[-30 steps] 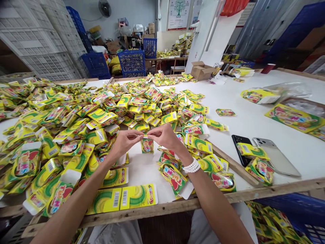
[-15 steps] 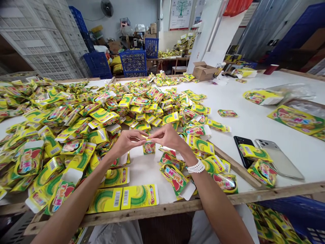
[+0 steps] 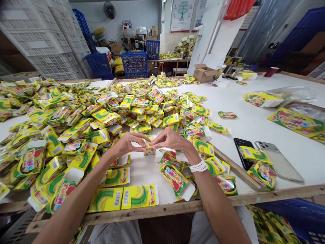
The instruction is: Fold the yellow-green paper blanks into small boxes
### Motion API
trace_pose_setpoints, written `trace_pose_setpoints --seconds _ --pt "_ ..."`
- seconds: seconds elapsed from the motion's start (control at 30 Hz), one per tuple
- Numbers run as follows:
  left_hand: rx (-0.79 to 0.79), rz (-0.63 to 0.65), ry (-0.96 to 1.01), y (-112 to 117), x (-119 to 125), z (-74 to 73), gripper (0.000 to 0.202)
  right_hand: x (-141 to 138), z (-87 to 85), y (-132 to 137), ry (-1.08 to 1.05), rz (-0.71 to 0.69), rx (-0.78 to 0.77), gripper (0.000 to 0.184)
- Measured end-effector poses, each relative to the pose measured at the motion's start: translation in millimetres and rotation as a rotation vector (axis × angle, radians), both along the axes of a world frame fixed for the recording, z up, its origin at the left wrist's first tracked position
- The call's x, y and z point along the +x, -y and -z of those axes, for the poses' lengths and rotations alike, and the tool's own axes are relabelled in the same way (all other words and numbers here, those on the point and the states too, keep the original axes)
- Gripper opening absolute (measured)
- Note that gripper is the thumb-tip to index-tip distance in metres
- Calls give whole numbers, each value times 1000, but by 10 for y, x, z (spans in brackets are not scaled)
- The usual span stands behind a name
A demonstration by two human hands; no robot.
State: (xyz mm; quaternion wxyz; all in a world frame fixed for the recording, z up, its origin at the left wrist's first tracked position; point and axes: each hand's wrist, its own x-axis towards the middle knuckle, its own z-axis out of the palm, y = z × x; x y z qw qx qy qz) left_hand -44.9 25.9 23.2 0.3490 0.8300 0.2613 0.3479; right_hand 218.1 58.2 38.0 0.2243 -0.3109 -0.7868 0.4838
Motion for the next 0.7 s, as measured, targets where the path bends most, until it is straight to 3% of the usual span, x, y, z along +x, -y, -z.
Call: trace_pose_setpoints --seconds 0.13,0.23,0.33,0.53,0.7 --pt "140 -49 -19 -2 5 43 34 -11 19 7 -7 50 -36 33" --pt "217 -146 -34 -21 8 120 31 -62 76 7 -36 172 90 24" --pt "258 -140 -34 -50 2 169 28 -97 122 4 -31 200 210 17" --pt "241 -44 -70 -63 -23 103 32 -83 51 62 90 136 305 16" --pt "150 -87 -116 -38 -32 89 30 -178 -54 226 241 185 498 22"
